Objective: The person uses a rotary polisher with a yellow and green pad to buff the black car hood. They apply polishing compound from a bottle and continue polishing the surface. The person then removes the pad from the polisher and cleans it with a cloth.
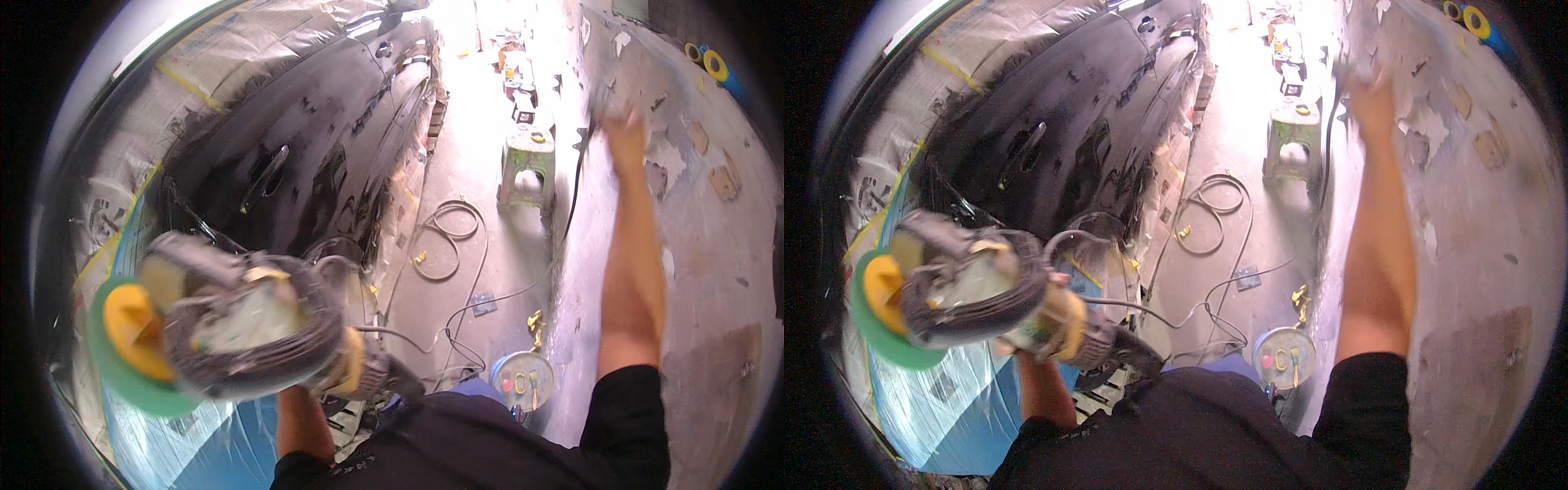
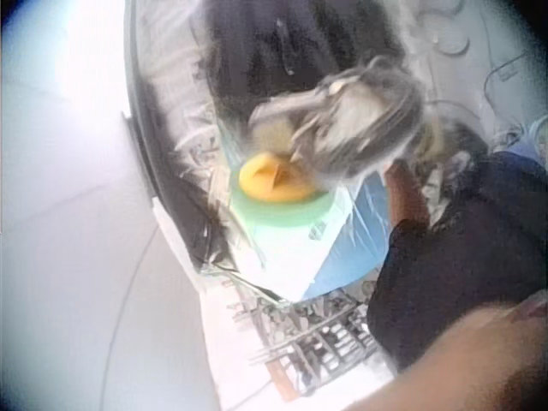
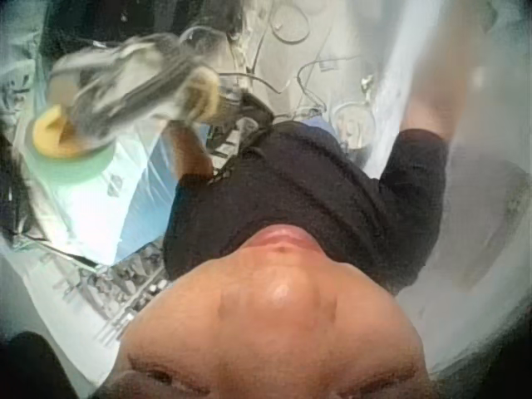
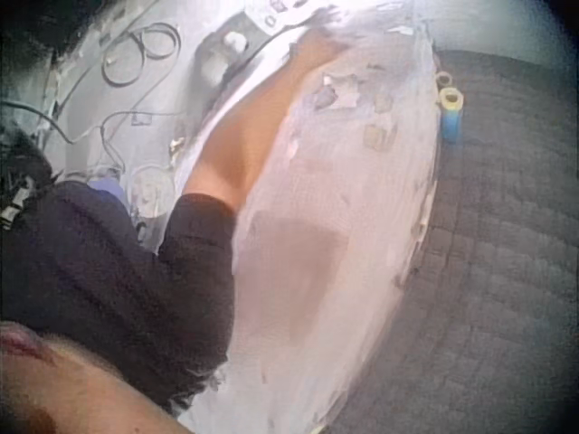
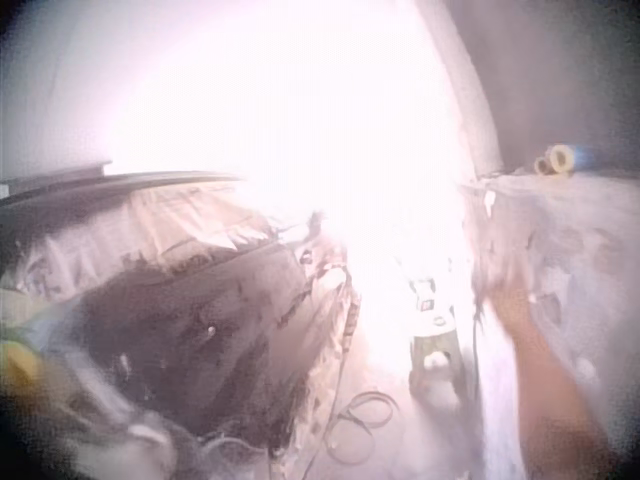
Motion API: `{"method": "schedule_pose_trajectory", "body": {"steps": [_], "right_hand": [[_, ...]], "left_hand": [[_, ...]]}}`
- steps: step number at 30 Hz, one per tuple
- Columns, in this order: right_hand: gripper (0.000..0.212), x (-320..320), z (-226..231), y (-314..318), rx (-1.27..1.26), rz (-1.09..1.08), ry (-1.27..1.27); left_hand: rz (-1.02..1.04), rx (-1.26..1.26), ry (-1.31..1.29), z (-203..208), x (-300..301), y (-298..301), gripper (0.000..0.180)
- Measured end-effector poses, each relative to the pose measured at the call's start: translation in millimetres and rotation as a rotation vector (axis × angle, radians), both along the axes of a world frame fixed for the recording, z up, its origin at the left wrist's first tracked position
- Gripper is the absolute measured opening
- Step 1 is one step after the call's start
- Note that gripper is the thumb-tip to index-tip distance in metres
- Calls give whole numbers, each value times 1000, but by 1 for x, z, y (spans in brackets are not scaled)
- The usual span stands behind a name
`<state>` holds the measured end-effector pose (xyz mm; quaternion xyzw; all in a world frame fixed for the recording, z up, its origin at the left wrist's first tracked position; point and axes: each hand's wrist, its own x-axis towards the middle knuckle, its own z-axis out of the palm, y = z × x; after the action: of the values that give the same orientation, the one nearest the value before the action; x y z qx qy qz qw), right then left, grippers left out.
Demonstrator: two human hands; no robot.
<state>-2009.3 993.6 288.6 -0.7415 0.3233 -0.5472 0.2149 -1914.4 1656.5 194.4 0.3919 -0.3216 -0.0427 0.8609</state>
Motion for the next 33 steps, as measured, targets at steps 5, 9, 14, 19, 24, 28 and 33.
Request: {"method": "schedule_pose_trajectory", "body": {"steps": [5,9,14,19,24,28,33], "right_hand": [[86,15,-182,142,408,208,296],[83,45,-195,250,791,784,84],[68,92,-172,283,945,1264,-309],[54,103,-161,250,780,1023,-225],[57,57,-98,225,1118,581,-358],[65,59,-103,286,912,648,-277],[91,59,-125,337,580,774,-195]], "left_hand": [[-99,58,116,-90,52,-67,114],[-464,187,193,-28,72,-127,107],[-757,146,205,-2,108,-193,103],[-789,230,142,9,146,-212,91],[-701,263,193,-9,180,-201,91],[-416,263,157,9,154,-208,63],[-166,373,96,41,107,-227,51]]}}
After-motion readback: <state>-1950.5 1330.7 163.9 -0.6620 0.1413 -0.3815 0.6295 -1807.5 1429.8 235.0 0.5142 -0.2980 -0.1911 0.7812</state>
